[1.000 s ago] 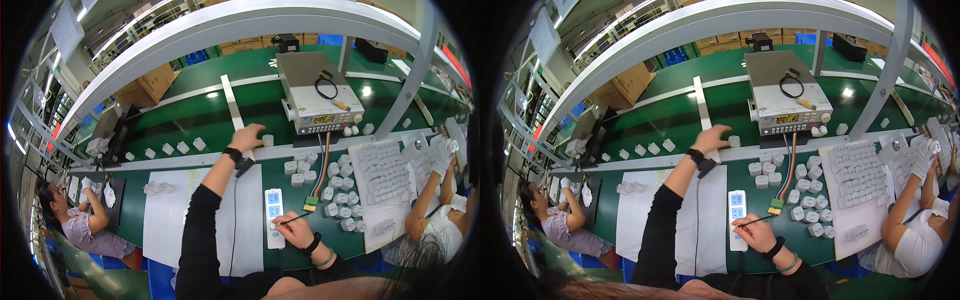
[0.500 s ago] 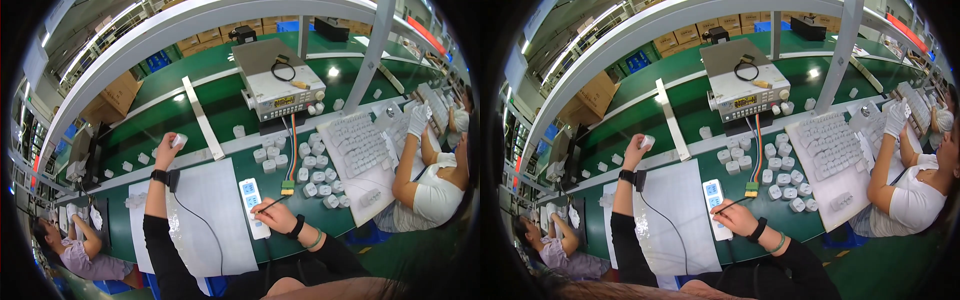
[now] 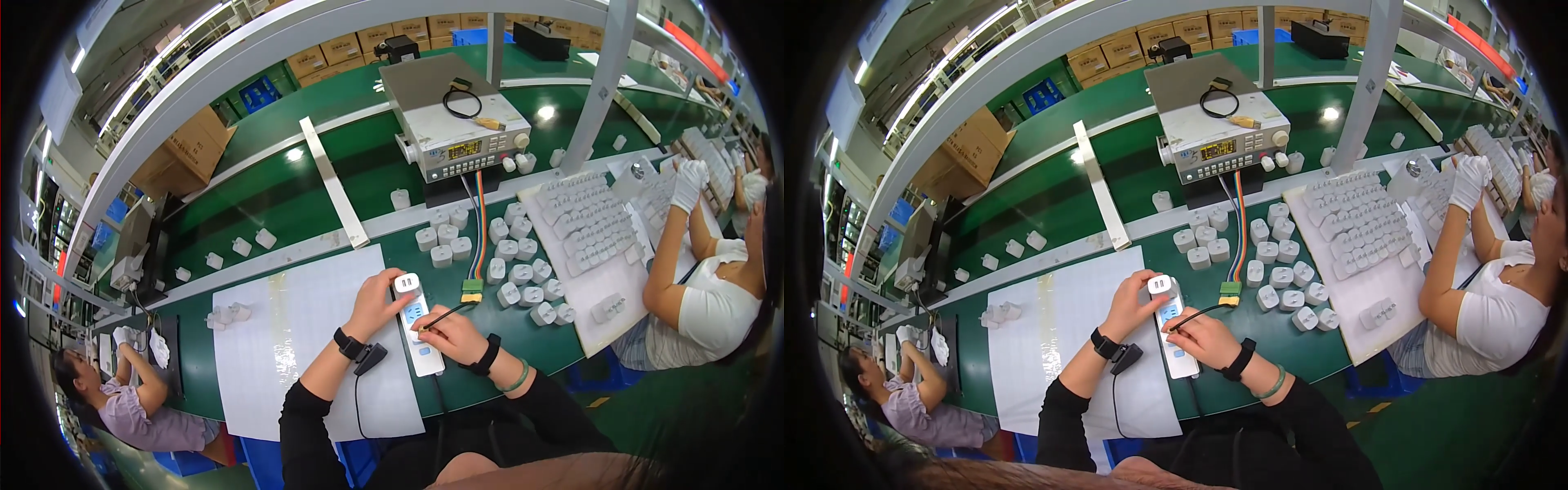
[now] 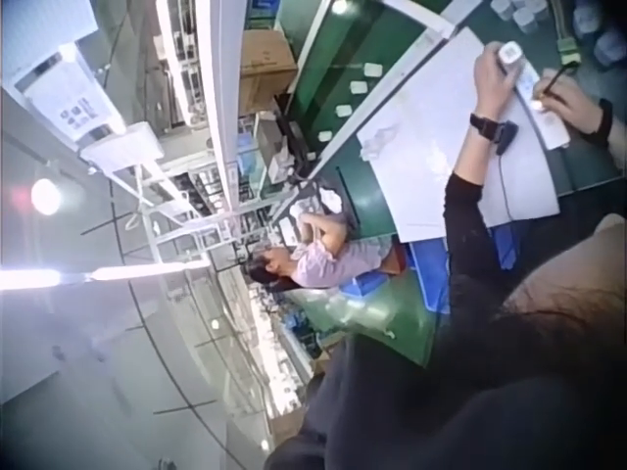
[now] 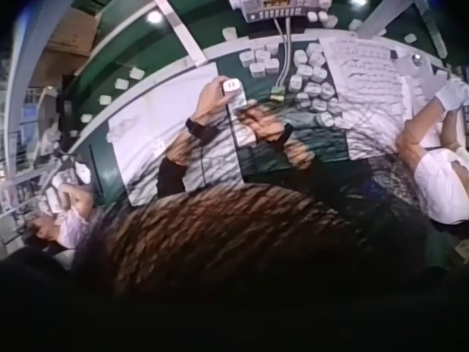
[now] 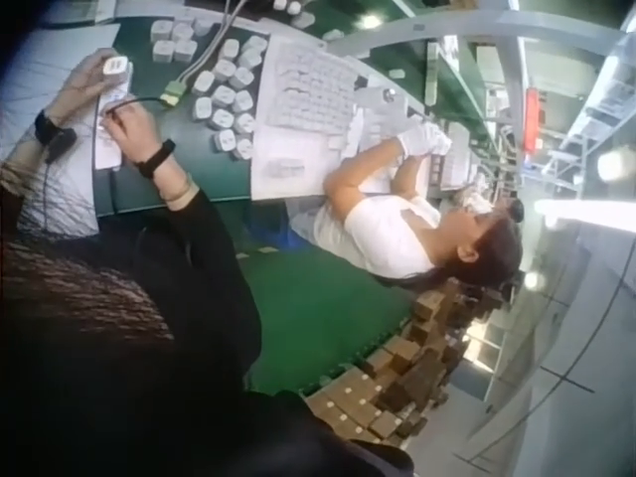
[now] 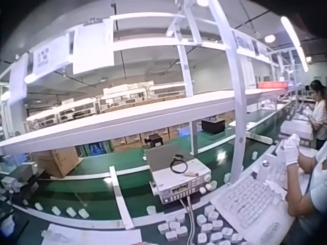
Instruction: The person tests power adapters by plugging them into a power strip, touching the contacts with a probe, and placing them onto a conveyor belt. The person also wipes the adapters with a cloth and moves them between the belt and the work surface by hand.
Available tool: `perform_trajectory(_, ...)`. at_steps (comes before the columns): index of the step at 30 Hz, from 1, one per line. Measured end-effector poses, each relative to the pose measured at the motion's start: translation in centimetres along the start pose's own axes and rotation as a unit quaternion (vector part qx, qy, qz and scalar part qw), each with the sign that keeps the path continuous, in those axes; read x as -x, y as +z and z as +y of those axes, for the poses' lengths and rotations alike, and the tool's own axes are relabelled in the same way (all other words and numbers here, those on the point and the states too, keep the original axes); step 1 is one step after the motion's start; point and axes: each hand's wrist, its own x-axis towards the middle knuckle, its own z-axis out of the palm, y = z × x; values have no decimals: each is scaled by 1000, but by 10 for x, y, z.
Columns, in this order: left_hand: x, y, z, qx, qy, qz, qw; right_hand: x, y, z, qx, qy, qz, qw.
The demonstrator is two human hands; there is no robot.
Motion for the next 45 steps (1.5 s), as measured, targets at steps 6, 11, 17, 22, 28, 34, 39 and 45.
perform_trajectory(6,12,12,-12,-62,122,74,988,2,3,4,-5,1,10,1000)
perform_trajectory(11,53,14,-5,28,136,47,989,5,3,10,48,-40,22,998)
perform_trajectory(17,63,31,-5,0,113,-45,993,-1,-5,-19,6,-88,75,993)
perform_trajectory(22,57,30,0,-4,148,-41,988,-45,-20,-24,7,-88,109,990)
perform_trajectory(28,60,31,-6,-15,152,-54,987,-67,-5,9,94,-48,88,991)
perform_trajectory(34,55,18,-5,390,33,53,919,-69,-6,13,92,-15,106,990)
perform_trajectory(39,-62,-67,11,-56,138,223,963,-68,-4,12,117,-18,87,989)
perform_trajectory(45,-162,-65,-46,-185,7,94,978,-65,1,21,98,-50,84,990)
